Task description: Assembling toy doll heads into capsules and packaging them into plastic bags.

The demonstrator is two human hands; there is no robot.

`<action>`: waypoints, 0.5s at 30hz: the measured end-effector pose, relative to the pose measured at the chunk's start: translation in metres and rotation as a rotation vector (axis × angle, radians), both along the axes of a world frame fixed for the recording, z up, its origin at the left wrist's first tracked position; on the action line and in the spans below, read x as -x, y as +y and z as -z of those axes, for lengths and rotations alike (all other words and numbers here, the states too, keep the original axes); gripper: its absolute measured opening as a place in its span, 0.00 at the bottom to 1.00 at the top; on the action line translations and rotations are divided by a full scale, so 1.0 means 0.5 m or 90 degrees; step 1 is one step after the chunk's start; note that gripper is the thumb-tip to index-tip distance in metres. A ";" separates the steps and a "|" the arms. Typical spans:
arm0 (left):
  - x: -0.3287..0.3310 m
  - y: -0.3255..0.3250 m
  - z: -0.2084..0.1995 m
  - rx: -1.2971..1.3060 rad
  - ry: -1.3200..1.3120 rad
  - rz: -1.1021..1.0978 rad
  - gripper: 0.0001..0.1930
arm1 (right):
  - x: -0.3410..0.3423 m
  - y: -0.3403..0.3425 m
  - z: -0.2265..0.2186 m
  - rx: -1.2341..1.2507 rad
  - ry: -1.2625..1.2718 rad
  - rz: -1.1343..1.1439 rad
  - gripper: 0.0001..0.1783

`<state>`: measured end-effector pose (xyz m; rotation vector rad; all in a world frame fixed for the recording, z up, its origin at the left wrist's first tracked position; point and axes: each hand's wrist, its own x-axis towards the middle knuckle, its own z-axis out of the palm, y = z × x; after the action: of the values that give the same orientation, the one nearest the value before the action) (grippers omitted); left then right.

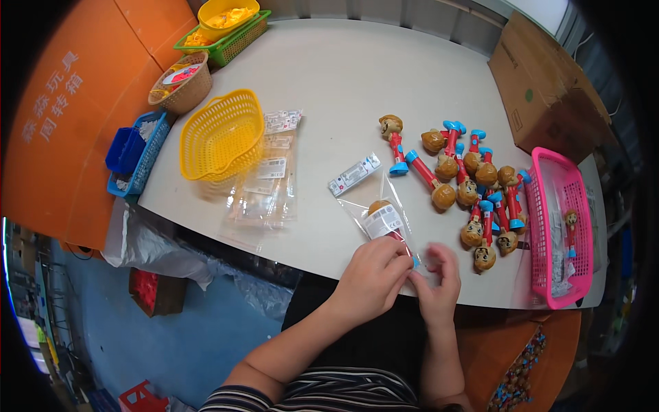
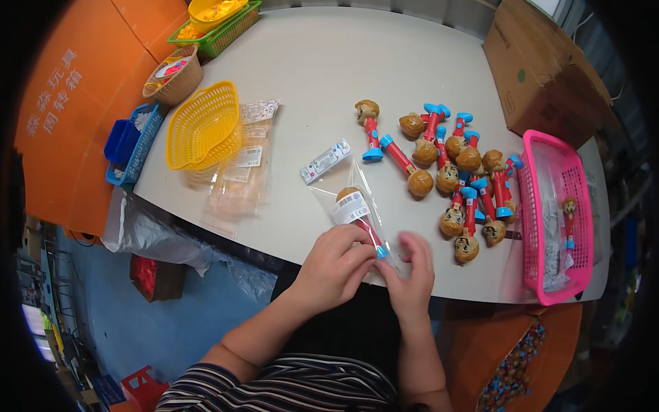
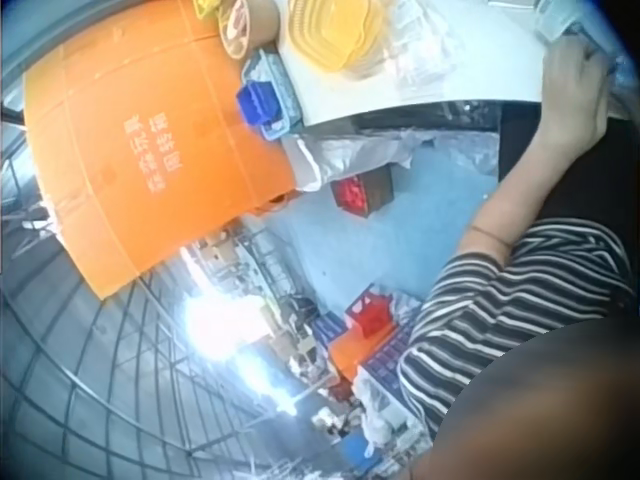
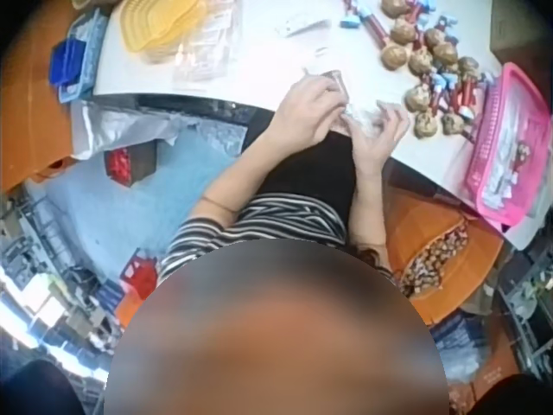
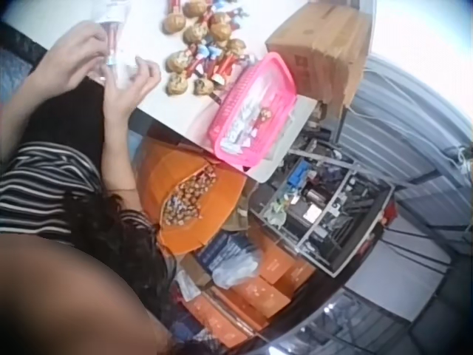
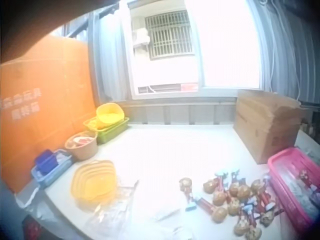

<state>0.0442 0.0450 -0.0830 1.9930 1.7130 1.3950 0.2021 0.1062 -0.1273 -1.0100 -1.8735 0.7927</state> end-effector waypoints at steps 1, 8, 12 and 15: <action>-0.003 0.004 0.003 -0.012 -0.001 0.013 0.11 | 0.004 0.003 0.000 0.000 -0.003 0.002 0.29; -0.009 -0.001 0.015 0.023 0.021 0.029 0.10 | 0.037 0.009 -0.012 0.048 -0.028 -0.018 0.21; -0.001 -0.014 -0.001 0.071 0.086 -0.018 0.14 | 0.023 -0.007 -0.025 0.145 -0.005 -0.024 0.14; -0.004 -0.004 0.003 0.084 0.138 -0.059 0.18 | 0.012 -0.009 -0.021 0.163 -0.011 -0.008 0.11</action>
<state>0.0463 0.0429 -0.0843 2.0805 1.9552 1.0915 0.1961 0.1018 -0.1170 -1.1654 -1.8251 1.0545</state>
